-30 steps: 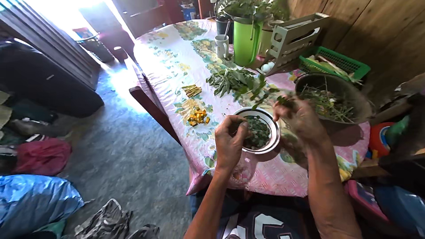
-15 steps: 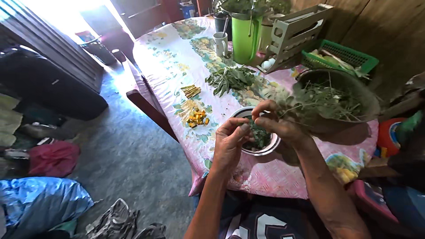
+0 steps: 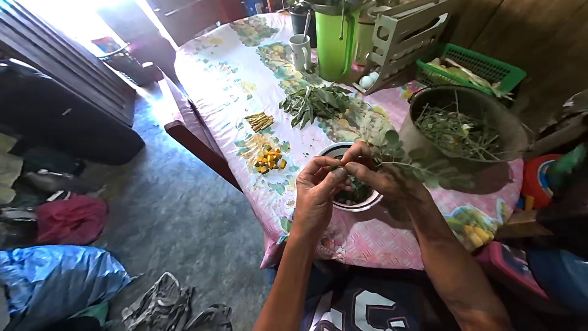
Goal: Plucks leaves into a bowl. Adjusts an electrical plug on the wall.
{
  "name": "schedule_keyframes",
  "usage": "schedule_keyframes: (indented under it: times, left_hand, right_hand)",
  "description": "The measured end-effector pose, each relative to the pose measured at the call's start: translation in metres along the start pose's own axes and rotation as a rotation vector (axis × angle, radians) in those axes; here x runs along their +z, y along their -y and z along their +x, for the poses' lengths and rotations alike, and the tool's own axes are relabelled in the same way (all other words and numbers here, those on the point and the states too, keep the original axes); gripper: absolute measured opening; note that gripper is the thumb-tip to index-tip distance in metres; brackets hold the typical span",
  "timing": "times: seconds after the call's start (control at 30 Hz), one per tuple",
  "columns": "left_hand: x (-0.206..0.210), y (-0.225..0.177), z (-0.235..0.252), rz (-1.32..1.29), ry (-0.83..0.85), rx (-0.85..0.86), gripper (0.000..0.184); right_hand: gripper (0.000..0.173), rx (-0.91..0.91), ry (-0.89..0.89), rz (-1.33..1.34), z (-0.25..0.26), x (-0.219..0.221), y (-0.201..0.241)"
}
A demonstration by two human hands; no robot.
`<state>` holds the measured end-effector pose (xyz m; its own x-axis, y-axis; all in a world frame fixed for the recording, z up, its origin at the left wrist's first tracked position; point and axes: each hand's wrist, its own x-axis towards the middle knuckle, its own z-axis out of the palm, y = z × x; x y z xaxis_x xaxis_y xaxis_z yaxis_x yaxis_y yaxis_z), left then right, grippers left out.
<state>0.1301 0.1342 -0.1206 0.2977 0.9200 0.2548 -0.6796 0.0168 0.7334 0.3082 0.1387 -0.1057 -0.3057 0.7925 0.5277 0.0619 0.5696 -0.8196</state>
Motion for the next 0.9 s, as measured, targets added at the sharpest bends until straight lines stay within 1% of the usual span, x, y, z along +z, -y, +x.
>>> schedule_keyframes:
  times: [0.13,0.17,0.23,0.3,0.33,0.37,0.4,0.43,0.47,0.5,0.53,0.57,0.6,0.63,0.67,0.7,0.77,0.8,0.83,0.87,0.9]
  left_hand:
    - [0.000,-0.001,-0.001,0.062,0.024,-0.027,0.014]
    - [0.000,-0.001,-0.001,0.083,0.029,-0.032,0.013]
    - [0.001,-0.001,-0.001,0.124,0.024,-0.032,0.011]
    - [0.002,-0.001,-0.001,0.142,0.033,-0.038,0.009]
    - [0.003,-0.001,-0.001,0.134,0.043,-0.048,0.009]
    - [0.004,-0.001,-0.002,0.119,0.056,-0.058,0.009]
    - [0.004,0.000,-0.002,0.105,0.065,-0.068,0.009]
    - [0.004,0.000,-0.002,0.095,0.066,-0.076,0.010]
    - [0.004,0.000,-0.002,0.085,0.063,-0.089,0.010]
    - [0.004,0.000,-0.003,0.076,0.054,-0.104,0.009]
    - [0.004,0.000,-0.003,0.068,0.040,-0.118,0.009]
    - [0.003,0.000,-0.002,0.059,0.027,-0.131,0.010]
    - [0.004,0.000,-0.002,0.054,0.013,-0.144,0.010]
    - [0.004,0.001,-0.001,0.053,-0.001,-0.153,0.010]
    - [0.006,0.002,0.000,0.056,-0.020,-0.162,0.010]
    - [0.008,0.002,0.001,0.060,-0.037,-0.170,0.010]
    - [0.011,0.004,0.002,0.059,-0.045,-0.181,0.010]
    - [0.012,0.005,0.002,0.054,-0.038,-0.185,0.009]
    - [0.013,0.005,0.002,0.051,-0.031,-0.191,0.009]
    - [0.015,0.005,0.002,0.051,-0.032,-0.195,0.008]
    - [0.015,0.004,0.002,0.051,-0.036,-0.194,0.009]
  right_hand:
    - [0.011,0.025,-0.025,-0.094,-0.009,0.000,-0.016]
    - [0.013,0.067,-0.017,-0.170,-0.013,-0.001,-0.011]
    - [0.018,0.117,-0.026,-0.286,-0.012,0.004,0.012]
    - [0.021,0.128,-0.052,-0.163,-0.009,0.005,0.019]
    - [0.020,0.156,-0.084,-0.102,-0.014,0.001,0.022]
    - [0.019,0.181,-0.135,-0.063,-0.021,-0.009,0.026]
    - [0.017,0.192,-0.225,-0.054,-0.028,-0.022,0.031]
    - [0.015,0.163,-0.299,-0.061,-0.033,-0.039,0.033]
    - [0.013,0.104,-0.353,-0.134,-0.038,-0.059,0.034]
    - [0.012,0.092,-0.416,-0.270,-0.047,-0.083,0.036]
    - [0.015,0.140,-0.507,-0.467,-0.056,-0.104,0.040]
    - [0.019,0.232,-0.610,-0.705,-0.061,-0.116,0.049]
    - [0.028,0.254,-0.611,-0.937,-0.070,-0.133,0.048]
    - [0.034,0.237,-0.554,-1.108,-0.075,-0.148,0.044]
    - [0.038,0.252,-0.539,-1.177,-0.077,-0.150,0.041]
    - [0.039,0.270,-0.549,-1.144,-0.076,-0.140,0.042]
    - [0.039,0.294,-0.527,-0.873,-0.076,-0.099,0.045]
    - [0.037,0.259,-0.432,-0.695,-0.072,-0.077,0.045]
    - [0.039,0.204,-0.300,-0.542,-0.059,-0.057,0.047]
    - [0.040,0.134,-0.183,-0.467,-0.045,-0.042,0.044]
    - [0.040,0.082,-0.098,-0.450,-0.035,-0.031,0.040]
